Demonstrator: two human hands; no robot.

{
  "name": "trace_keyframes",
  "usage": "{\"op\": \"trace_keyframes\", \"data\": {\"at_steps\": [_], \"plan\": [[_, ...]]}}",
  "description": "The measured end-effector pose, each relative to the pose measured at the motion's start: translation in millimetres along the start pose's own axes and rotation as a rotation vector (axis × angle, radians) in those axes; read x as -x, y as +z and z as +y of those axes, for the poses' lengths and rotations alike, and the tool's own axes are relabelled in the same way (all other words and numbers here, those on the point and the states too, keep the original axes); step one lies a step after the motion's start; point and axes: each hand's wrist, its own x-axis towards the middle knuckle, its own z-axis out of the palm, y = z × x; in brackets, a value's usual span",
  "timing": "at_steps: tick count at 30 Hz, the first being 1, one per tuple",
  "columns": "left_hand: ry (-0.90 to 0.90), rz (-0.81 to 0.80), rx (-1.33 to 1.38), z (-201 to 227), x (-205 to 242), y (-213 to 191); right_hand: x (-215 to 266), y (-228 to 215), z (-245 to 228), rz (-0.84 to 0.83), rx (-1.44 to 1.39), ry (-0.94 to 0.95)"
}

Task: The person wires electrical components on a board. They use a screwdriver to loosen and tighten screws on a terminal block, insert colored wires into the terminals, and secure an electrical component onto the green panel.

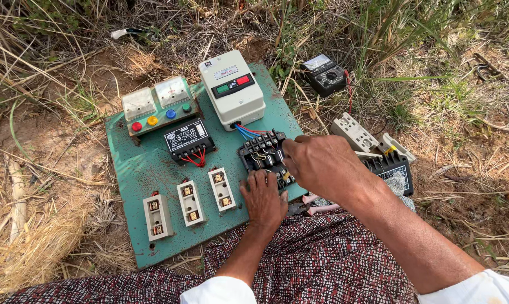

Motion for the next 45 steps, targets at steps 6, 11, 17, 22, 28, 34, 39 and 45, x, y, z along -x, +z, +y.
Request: {"op": "trace_keyframes", "data": {"at_steps": [6, 11, 17, 22, 28, 34, 39, 45], "plan": [[-0.224, -0.141, 0.304, 10.8, 25.3, -8.6, 5.8, 8.7, 3.8, 0.173, -0.133, -0.06], [-0.565, -0.255, 0.385, 35.8, 18.3, -22.8, 4.0, 9.5, 8.5, 0.207, -0.148, -0.076], [-0.592, -0.165, 0.482, 36.2, 17.2, 11.0, 4.1, 13.7, 11.1, 0.212, -0.151, -0.088], [-0.858, -0.274, 0.908, 32.4, 17.4, 25.7, 4.6, 17.2, 13.8, 0.256, -0.196, -0.086], [-0.971, -0.124, 1.076, 29.3, 6.1, 27.9, 4.4, 17.8, 14.2, 0.251, -0.195, -0.049], [-1.033, -0.068, 1.16, 29.0, 4.0, 28.5, 4.1, 19.6, 13.1, 0.268, -0.235, -0.054], [-0.284, 0.095, 0.262, 18.2, 15.0, -7.8, 7.4, 20.7, 15.7, 0.275, -0.318, -0.083], [-0.041, 0.024, -0.06, 16.8, -8.0, -23.6, 9.4, 21.9, 15.2, 0.217, -0.394, -0.039]]}}
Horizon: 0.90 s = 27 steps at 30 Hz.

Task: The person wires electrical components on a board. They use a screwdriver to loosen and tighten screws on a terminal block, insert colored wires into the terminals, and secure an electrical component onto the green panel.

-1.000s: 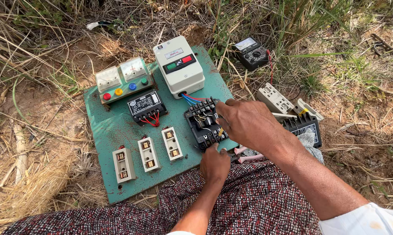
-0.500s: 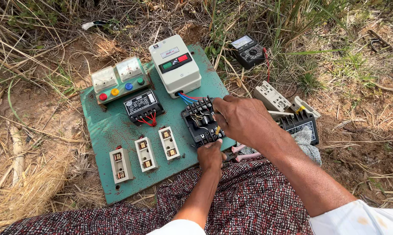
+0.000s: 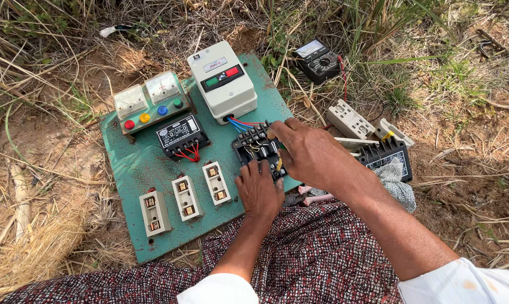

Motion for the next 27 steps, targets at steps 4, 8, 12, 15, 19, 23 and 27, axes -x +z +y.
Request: {"op": "trace_keyframes", "data": {"at_steps": [4, 8, 12, 15, 19, 23, 27], "plan": [[0.015, -0.082, -0.038, -1.8, -2.3, 1.9, 2.0, 1.3, 4.8, 0.002, -0.042, -0.017], [-0.014, -0.113, 0.006, -1.9, -7.2, 3.6, 3.6, 3.9, 5.5, 0.064, -0.04, -0.08], [-0.032, -0.057, 0.069, -1.1, -2.6, 9.1, 1.7, 10.3, 11.0, 0.005, -0.132, 0.03], [-0.055, 0.015, 0.016, 3.8, -1.9, 16.4, 2.8, 27.4, 19.9, 0.068, -0.15, -0.019], [-0.125, -0.06, 0.018, 8.5, -2.4, 18.2, 5.0, 51.1, 37.7, 0.092, -0.586, 0.136], [-0.126, -0.094, 0.074, 6.6, -1.2, 18.3, 7.0, 63.1, 57.2, 0.219, -0.907, 0.181], [-0.093, -0.084, 0.088, -0.8, 0.8, 14.3, 9.7, 63.0, 63.1, 0.313, -0.916, 0.175]]}}
